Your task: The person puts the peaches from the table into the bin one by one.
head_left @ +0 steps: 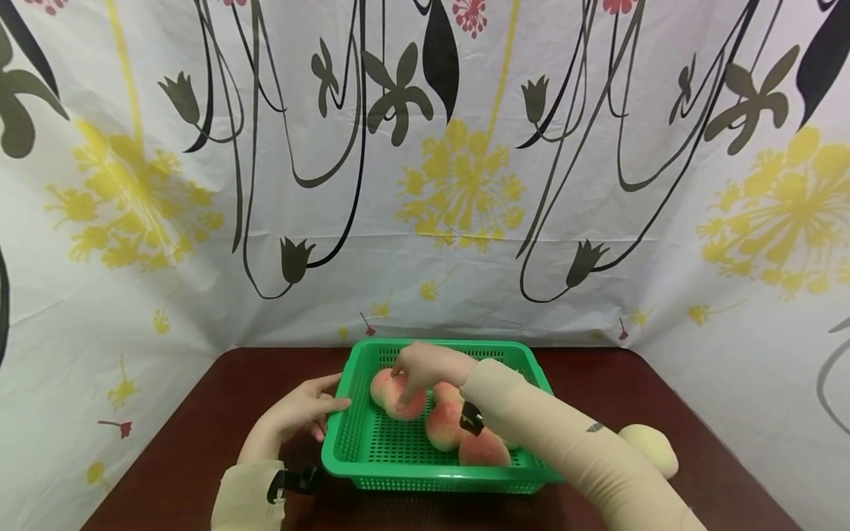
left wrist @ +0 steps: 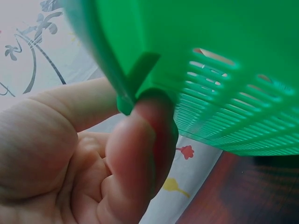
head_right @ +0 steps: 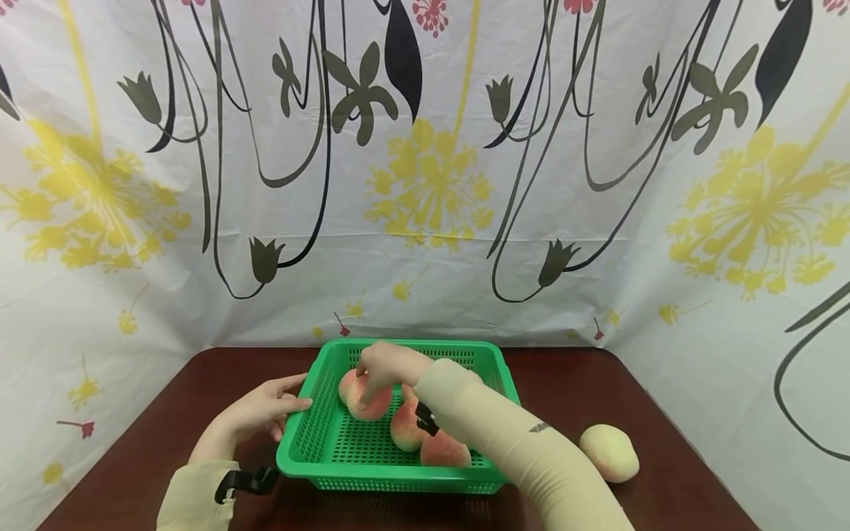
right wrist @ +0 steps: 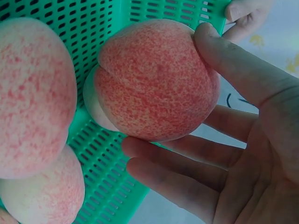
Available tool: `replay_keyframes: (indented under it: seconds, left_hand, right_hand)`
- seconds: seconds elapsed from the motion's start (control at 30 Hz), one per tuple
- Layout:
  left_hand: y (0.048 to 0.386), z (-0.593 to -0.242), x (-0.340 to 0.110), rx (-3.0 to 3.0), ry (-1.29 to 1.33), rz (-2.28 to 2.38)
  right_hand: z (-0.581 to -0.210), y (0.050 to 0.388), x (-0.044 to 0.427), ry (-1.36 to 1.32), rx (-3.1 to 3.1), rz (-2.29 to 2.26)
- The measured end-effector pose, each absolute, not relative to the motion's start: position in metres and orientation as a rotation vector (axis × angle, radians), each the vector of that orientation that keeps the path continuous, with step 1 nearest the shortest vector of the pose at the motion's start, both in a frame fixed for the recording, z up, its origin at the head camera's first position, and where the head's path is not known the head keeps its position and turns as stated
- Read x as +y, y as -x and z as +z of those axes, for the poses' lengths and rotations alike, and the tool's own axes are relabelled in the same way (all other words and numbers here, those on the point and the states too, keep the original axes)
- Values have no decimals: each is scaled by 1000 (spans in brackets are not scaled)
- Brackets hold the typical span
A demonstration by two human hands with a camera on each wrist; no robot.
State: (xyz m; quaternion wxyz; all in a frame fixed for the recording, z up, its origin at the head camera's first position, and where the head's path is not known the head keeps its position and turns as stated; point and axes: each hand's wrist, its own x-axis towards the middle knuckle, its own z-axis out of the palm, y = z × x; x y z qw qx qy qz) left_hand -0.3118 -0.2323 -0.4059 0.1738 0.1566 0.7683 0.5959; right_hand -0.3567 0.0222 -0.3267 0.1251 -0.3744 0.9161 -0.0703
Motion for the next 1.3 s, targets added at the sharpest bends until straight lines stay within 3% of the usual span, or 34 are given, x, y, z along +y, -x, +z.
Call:
replay_keyframes:
  seconds: [0.53, 0.83, 1.3]
  left_hand:
    - [310, -404, -231, 2201, -448, 1670]
    - [309, -403, -231, 2196, -449, 1671]
    - [308, -403, -230, 2201, -447, 1672]
  right_hand:
    - [-340, 351, 2, 1106, 2614, -133]
    - [-351, 351, -6, 1331, 2575, -18]
    - [-365, 350, -16, 1411, 2597, 11]
